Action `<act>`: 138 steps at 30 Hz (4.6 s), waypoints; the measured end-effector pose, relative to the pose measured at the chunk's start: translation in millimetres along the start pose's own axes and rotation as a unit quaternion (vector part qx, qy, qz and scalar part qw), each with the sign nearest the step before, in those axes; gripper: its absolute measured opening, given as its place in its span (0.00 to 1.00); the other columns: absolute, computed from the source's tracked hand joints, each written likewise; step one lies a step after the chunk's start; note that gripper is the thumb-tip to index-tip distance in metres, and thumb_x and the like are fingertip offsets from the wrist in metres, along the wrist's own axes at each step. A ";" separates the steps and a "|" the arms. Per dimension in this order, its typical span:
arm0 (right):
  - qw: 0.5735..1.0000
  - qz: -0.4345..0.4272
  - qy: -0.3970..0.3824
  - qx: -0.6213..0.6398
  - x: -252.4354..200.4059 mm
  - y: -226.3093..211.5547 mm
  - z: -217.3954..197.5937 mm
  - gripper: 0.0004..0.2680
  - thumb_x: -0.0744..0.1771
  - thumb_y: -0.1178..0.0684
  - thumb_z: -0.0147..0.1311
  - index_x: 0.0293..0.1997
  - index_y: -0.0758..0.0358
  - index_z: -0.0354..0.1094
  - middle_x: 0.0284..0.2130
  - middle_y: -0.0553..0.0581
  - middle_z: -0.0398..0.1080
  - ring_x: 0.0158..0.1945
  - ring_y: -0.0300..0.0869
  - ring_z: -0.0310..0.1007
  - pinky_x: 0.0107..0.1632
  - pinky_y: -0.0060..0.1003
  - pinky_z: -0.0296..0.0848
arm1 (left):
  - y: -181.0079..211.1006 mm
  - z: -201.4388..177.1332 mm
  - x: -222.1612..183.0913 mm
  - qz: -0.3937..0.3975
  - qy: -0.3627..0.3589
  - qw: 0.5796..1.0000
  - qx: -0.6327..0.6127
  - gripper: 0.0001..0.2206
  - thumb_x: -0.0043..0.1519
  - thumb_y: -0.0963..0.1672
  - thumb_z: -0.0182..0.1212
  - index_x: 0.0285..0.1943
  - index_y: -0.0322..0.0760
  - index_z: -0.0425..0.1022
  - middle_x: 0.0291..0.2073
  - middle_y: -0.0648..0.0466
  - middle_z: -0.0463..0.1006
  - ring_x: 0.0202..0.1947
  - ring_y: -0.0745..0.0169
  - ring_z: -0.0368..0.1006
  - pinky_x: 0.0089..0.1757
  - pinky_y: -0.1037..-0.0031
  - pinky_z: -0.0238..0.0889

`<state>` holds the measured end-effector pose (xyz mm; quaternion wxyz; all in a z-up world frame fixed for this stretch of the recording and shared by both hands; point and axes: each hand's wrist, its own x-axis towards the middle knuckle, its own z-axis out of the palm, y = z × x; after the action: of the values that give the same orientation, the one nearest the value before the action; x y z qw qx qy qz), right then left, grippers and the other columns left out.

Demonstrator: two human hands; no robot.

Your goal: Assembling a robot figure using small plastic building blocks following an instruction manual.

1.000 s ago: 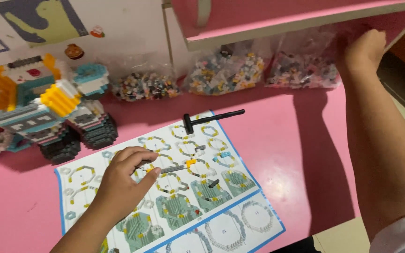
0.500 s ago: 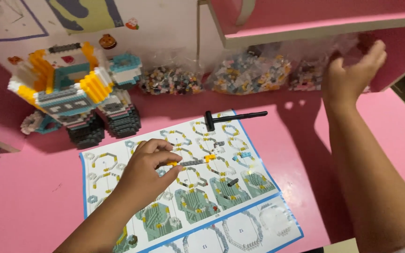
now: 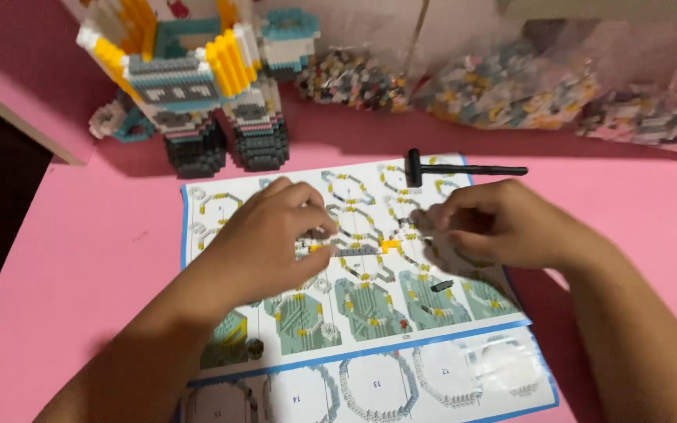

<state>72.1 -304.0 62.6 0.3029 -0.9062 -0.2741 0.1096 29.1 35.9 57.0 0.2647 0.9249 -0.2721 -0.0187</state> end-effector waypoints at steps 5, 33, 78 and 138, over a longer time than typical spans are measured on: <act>0.988 0.129 -0.059 -0.058 -7.6 3.4 -22.4 0.08 0.62 0.56 0.67 0.42 0.48 0.87 0.23 0.45 0.81 0.21 0.36 0.62 0.29 0.33 0.62 | -7.6 16.6 0.8 0.071 0.045 0.996 0.011 0.09 0.65 0.47 0.62 0.49 0.45 0.85 0.44 0.56 0.78 0.51 0.53 0.70 0.54 0.58 0.60; 0.975 -0.173 0.070 -0.119 -2.9 6.5 12.5 0.10 0.64 0.58 0.68 0.49 0.57 0.79 0.43 0.52 0.78 0.40 0.41 0.79 0.46 0.36 0.75 | 9.7 8.1 -10.0 -0.176 0.047 0.957 0.228 0.26 0.66 0.60 0.60 0.58 0.39 0.77 0.46 0.45 0.75 0.49 0.39 0.71 0.45 0.47 0.66; 0.971 -0.185 0.055 -0.140 3.5 8.9 24.6 0.17 0.61 0.52 0.73 0.54 0.53 0.81 0.45 0.53 0.77 0.52 0.45 0.78 0.55 0.43 0.74 | 10.7 32.4 -9.5 0.162 0.037 0.986 0.025 0.17 0.57 0.50 0.71 0.52 0.40 0.82 0.49 0.53 0.80 0.52 0.47 0.70 0.59 0.49 0.55; 0.995 -0.026 -0.083 -0.056 -21.3 19.8 -19.6 0.12 0.53 0.52 0.80 0.36 0.45 0.90 0.31 0.42 0.89 0.32 0.33 0.89 0.43 0.32 0.86 | 0.9 -19.4 -4.3 -0.132 -0.105 0.986 -0.015 0.15 0.61 0.53 0.63 0.53 0.52 0.83 0.48 0.61 0.81 0.44 0.59 0.76 0.43 0.61 0.67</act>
<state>70.2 -338.7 66.8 0.2310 -0.9020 -0.3272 0.1610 28.4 46.8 73.7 0.2436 0.9417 -0.1734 -0.1546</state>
